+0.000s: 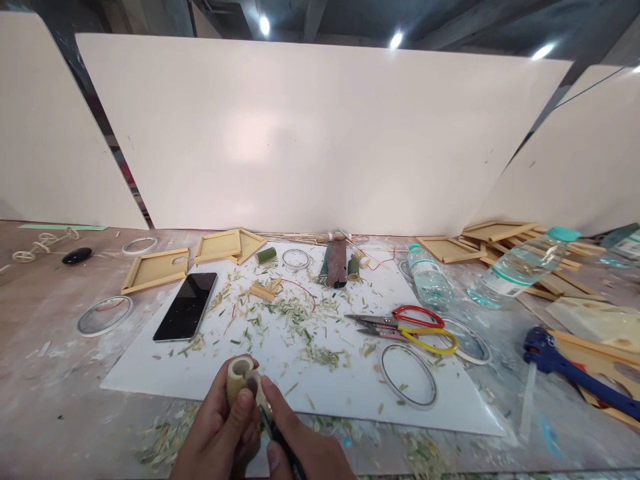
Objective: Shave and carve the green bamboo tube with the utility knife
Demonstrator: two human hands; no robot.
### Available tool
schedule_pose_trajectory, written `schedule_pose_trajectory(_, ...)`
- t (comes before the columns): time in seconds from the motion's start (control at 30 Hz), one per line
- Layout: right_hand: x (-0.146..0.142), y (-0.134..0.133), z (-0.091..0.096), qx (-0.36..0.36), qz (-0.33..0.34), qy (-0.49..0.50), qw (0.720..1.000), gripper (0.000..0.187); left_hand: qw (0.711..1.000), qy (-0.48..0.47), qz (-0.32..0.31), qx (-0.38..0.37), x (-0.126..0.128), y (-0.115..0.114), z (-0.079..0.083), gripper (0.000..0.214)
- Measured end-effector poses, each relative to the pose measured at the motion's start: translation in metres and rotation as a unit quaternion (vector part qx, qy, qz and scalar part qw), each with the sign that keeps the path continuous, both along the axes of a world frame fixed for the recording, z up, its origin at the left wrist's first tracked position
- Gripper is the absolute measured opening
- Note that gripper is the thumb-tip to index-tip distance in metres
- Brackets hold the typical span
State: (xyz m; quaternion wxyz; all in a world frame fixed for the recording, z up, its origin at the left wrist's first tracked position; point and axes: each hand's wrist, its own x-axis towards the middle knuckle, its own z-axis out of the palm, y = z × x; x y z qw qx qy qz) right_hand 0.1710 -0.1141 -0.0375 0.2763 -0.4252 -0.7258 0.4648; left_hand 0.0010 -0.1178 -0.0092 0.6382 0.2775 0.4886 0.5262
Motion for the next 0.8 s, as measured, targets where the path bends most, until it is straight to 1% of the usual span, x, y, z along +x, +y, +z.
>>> schedule_pose_trajectory(0.1, -0.003, -0.003, 0.004, -0.002, -0.006, -0.006, 1.0, 0.064, 0.999, 0.028, 0.017, 0.009, -0.001, -0.001, -0.003, 0.07)
schedule_pose_trajectory(0.17, -0.003, -0.003, 0.01, 0.006, -0.006, 0.003, 1.0, 0.065, 0.998, 0.054, 0.015, 0.016, -0.002, -0.001, -0.004, 0.068)
schedule_pose_trajectory(0.27, -0.002, -0.003, 0.021, -0.003, 0.0, 0.033, 0.999, 0.07, 0.997, 0.071, -0.011, 0.038, -0.004, -0.002, -0.003, 0.063)
schedule_pose_trajectory(0.37, 0.001, -0.004, 0.032, -0.026, -0.007, 0.056, 0.998, 0.067, 0.996, 0.064, -0.029, 0.054, -0.005, -0.003, -0.001, 0.059)
schedule_pose_trajectory(0.43, 0.004, -0.008, 0.035, -0.051, -0.015, 0.075, 0.996, 0.064, 0.996, 0.066, -0.032, 0.056, -0.004, -0.004, 0.0, 0.059)
schedule_pose_trajectory(0.53, 0.007, -0.014, 0.031, -0.131, -0.015, 0.115, 0.985, 0.07, 0.996, 0.055, -0.039, 0.055, -0.004, -0.005, 0.003, 0.057)
schedule_pose_trajectory(0.6, 0.007, -0.016, 0.025, -0.188, -0.023, 0.157, 0.969, 0.074, 0.997, 0.03, -0.054, 0.056, -0.005, -0.005, 0.003, 0.059)
schedule_pose_trajectory(0.67, 0.005, -0.016, 0.02, -0.232, -0.036, 0.208, 0.949, 0.078, 0.996, -0.001, -0.071, 0.049, -0.005, -0.004, 0.003, 0.065)
schedule_pose_trajectory(0.73, 0.001, -0.015, 0.017, -0.258, -0.041, 0.25, 0.933, 0.083, 0.996, -0.031, -0.08, 0.032, -0.005, -0.003, 0.002, 0.074)
schedule_pose_trajectory(0.8, -0.002, -0.013, 0.018, -0.258, -0.046, 0.266, 0.928, 0.088, 0.996, -0.05, -0.073, 0.012, -0.005, -0.002, 0.002, 0.084)
